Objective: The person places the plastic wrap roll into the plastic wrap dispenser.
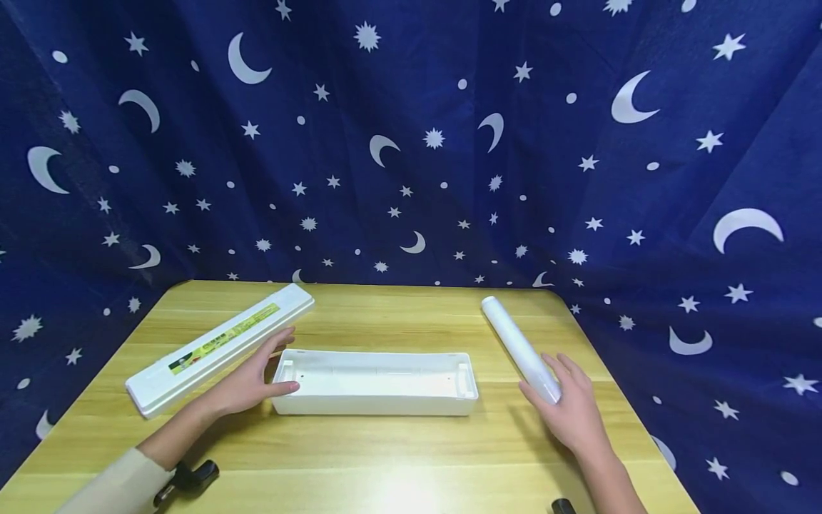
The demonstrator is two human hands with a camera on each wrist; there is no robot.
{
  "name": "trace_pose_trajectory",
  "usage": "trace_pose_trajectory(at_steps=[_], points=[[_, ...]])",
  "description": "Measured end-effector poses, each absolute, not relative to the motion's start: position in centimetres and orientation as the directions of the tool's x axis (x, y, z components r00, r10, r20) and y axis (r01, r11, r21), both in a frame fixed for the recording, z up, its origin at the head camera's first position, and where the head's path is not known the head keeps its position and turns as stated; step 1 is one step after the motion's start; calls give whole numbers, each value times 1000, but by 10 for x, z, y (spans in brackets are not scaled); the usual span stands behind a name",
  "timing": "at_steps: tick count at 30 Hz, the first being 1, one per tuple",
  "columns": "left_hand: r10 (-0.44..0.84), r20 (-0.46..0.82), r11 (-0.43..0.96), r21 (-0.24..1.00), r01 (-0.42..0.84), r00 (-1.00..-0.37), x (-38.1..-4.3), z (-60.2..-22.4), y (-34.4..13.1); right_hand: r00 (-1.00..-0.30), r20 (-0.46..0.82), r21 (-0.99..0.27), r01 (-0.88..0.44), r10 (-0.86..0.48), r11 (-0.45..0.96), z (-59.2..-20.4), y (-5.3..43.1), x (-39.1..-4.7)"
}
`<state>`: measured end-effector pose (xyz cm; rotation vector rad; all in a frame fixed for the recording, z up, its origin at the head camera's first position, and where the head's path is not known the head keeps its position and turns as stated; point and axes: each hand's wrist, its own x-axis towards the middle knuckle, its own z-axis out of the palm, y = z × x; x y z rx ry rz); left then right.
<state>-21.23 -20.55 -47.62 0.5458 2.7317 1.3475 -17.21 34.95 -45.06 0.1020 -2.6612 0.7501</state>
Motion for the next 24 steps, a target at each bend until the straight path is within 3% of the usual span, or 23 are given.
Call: trace_pose_trajectory(at_steps=[7,18,24], points=[[391,101,420,865,275,-915,-214,-478,-209,-927,369,-451,-110,73,886,-457,356,-165],[460,39,349,911,221,-887,-210,-475,-215,-941,305,-471,-17,144,882,-463,366,-161],[489,7,308,934,180,-872,-210,-475,-216,-960,195,-513,72,199,855,-462,372,-161]])
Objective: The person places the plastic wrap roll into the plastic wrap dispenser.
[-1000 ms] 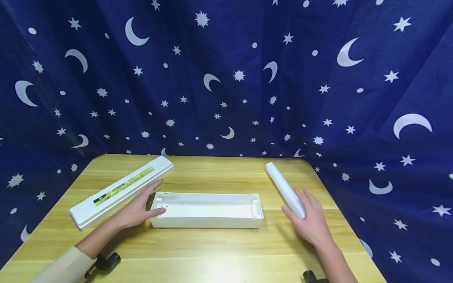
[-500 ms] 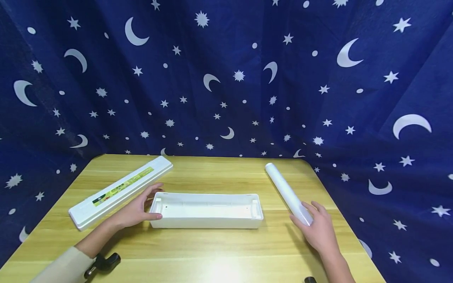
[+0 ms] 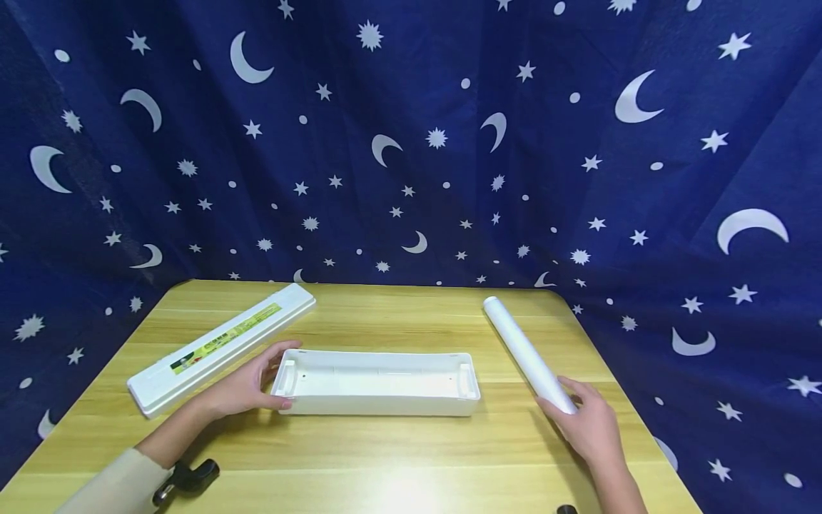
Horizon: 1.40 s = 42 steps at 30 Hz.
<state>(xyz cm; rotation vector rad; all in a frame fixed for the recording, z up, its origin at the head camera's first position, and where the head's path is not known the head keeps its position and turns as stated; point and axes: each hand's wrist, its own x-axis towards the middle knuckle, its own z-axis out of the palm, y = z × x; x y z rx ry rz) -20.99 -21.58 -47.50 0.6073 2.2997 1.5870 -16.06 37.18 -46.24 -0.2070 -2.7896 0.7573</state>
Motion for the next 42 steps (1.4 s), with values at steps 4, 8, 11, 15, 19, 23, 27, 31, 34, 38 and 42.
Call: trace_pose_trajectory(at_steps=[4,8,11,15,19,23,27,31,34,38,42], points=[[519,22,258,949,182,-855,-211,-476,-217,-967,120,-544,124,223,830,-462,376,-159],[548,22,205,965,160,-836,-212,-476,-220,-972,75,-578,141,224,803,-464,380,-158],[558,16,182,973,142,-830,-212,-475,-221,-977,50,-612,135,209,779,-467,382,-157],[563,21,174,974,143,-826,-212,-474,-221,-982,43,-647,114,185,754,-471,385,-156],[574,35,166,973,158,-818,-212,-475,-221,-985,48,-665,92,165,741,-472,388,-158],[573,31,175,972,160,-819,-212,-476,-222,-988,31,-696,90,154,713,-471,388,-158],[573,30,187,968,166,-819,-213,-475,-222,-987,14,-703,104,159,704,-470,389,-159],[580,43,182,967,181,-813,-214,-475,-222,-985,22,-699,106,170,707,-470,388,-159],[584,52,177,966,190,-810,-214,-474,-222,-982,44,-702,100,183,705,-471,387,-159],[583,45,189,963,190,-811,-214,-473,-221,-978,63,-693,100,198,714,-472,387,-160],[577,33,208,960,186,-816,-214,-472,-220,-974,77,-689,102,213,717,-473,386,-160]])
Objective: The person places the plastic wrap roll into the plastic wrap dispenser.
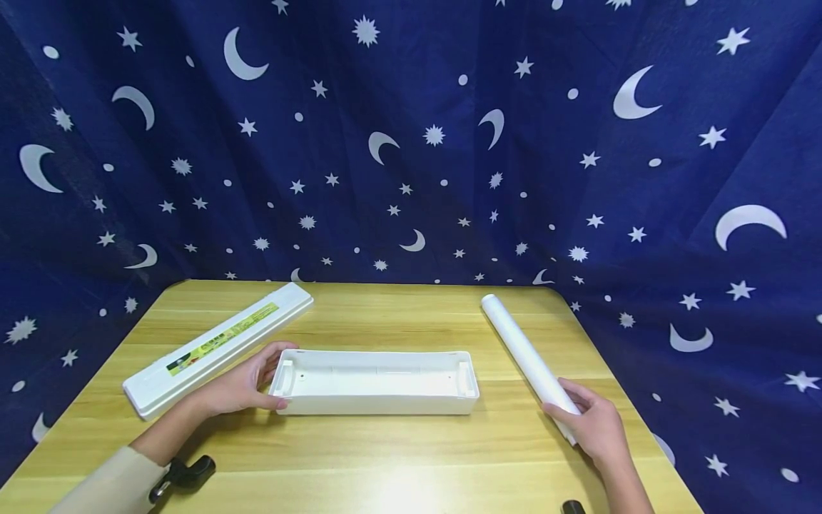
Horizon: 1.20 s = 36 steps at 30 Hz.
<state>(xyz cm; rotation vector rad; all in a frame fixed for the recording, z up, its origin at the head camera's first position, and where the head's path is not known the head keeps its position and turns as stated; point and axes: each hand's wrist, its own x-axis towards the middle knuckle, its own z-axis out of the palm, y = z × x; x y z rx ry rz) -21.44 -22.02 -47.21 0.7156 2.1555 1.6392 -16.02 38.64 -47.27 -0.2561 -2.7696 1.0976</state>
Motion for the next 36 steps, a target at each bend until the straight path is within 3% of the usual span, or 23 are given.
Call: trace_pose_trajectory(at_steps=[15,36], points=[[592,43,163,972,172,-805,-214,-474,-221,-961,84,-692,133,263,709,-474,388,-165],[601,13,180,972,151,-799,-215,-475,-222,-944,35,-800,169,327,576,-478,389,-166]])
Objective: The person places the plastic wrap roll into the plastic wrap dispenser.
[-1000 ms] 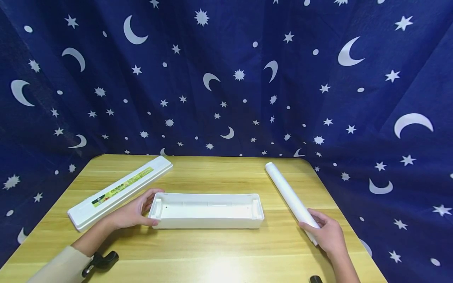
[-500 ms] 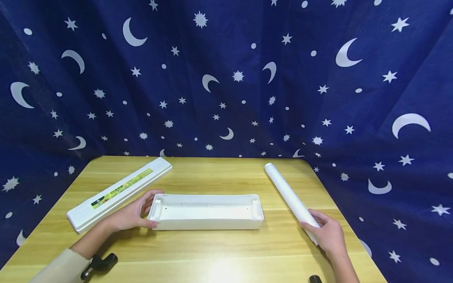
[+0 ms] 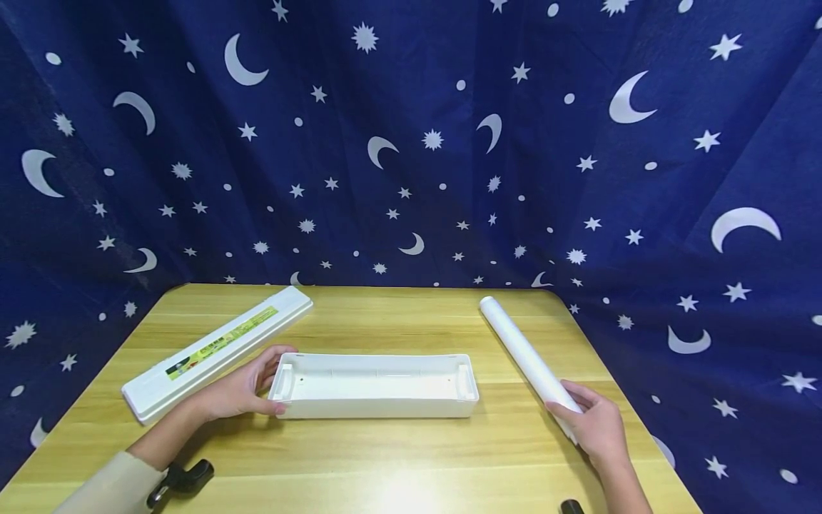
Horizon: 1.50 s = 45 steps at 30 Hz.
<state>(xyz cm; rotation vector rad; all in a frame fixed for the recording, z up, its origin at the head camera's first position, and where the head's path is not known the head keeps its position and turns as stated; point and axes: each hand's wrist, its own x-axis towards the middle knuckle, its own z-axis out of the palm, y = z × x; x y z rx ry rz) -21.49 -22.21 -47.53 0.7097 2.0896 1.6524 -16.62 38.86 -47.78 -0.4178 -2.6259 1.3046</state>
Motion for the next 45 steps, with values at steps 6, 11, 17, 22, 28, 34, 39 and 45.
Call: trace_pose_trajectory(at_steps=[6,11,17,22,28,34,39,45], points=[[604,13,185,970,155,-797,-216,-476,-222,-942,44,-807,163,332,567,-481,391,-167],[606,5,197,968,156,-795,-216,-476,-222,-945,46,-825,147,324,545,-483,393,-168],[606,6,209,964,166,-796,-216,-476,-222,-952,50,-843,122,302,525,-481,393,-170],[607,8,209,963,170,-794,-216,-475,-222,-958,45,-838,118,282,533,-478,393,-172],[607,-3,214,964,160,-795,-216,-475,-222,-968,78,-845,63,239,531,-474,392,-175],[608,-8,218,963,158,-794,-216,-475,-222,-970,128,-866,-9,205,499,-467,390,-179],[606,-8,221,962,160,-795,-216,-473,-221,-974,160,-858,-58,158,510,-460,389,-183],[604,-7,233,958,168,-797,-216,-474,-222,-982,156,-866,-83,109,492,-452,387,-187]])
